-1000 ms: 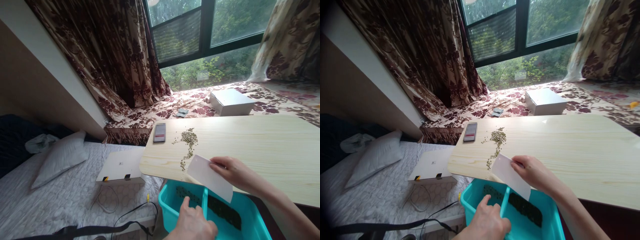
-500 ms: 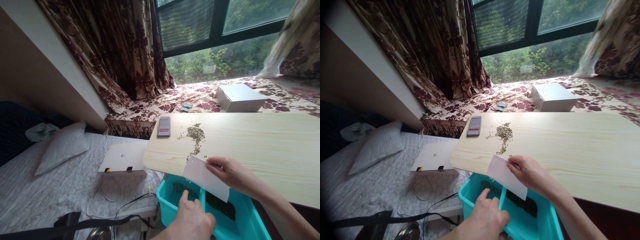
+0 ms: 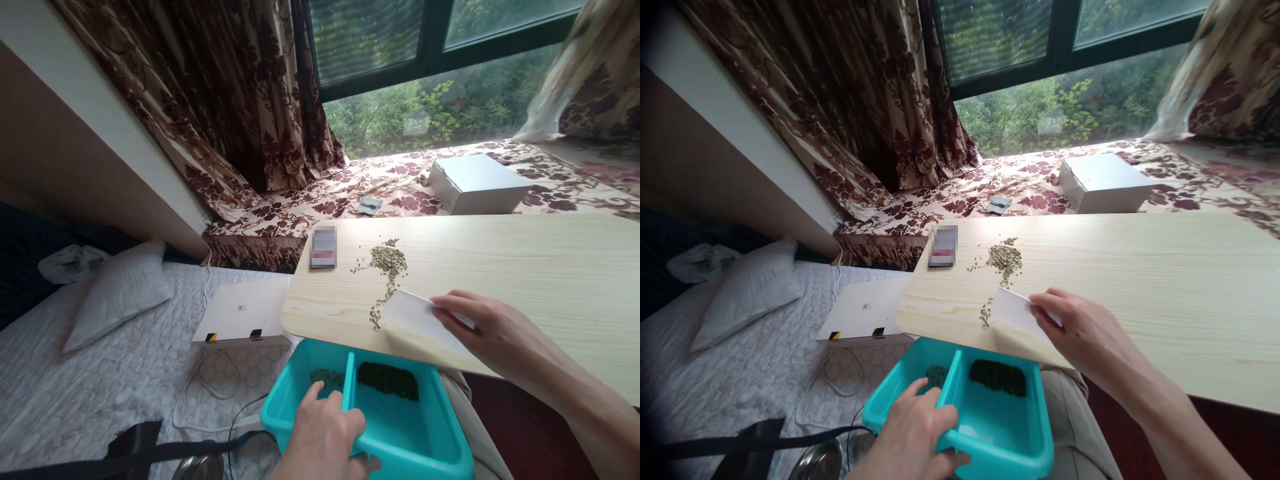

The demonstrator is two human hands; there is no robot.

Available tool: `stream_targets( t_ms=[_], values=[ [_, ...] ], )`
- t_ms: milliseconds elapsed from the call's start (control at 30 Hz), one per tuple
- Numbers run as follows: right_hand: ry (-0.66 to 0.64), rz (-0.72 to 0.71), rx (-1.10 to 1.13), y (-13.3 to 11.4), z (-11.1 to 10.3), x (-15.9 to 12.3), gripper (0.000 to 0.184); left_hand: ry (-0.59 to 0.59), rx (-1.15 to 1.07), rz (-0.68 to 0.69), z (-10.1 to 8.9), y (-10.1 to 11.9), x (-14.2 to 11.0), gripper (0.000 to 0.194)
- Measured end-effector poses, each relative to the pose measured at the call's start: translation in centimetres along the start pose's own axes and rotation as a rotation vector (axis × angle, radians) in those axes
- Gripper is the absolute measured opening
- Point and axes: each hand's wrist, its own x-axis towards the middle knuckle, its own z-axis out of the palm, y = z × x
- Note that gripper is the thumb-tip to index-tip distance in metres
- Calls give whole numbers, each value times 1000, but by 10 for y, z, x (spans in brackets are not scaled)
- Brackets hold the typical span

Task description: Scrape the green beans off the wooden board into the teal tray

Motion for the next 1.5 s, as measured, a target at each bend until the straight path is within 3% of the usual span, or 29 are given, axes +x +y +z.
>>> stream_targets(
  t_ms=[133, 300, 767, 1500],
  values=[
    [-30, -66, -41, -9, 8, 4, 37, 48, -7, -76, 2, -11, -6, 28],
    [-62, -67, -72, -15, 8, 6, 37, 102, -34, -71, 4, -13, -8, 23],
    [-80, -81, -115, -16, 4, -3, 41, 61, -65, -104, -7, -10, -12, 24],
    [-91, -58, -98, -12, -2, 1, 35, 168, -40, -70, 12, -21, -11, 24]
  ],
)
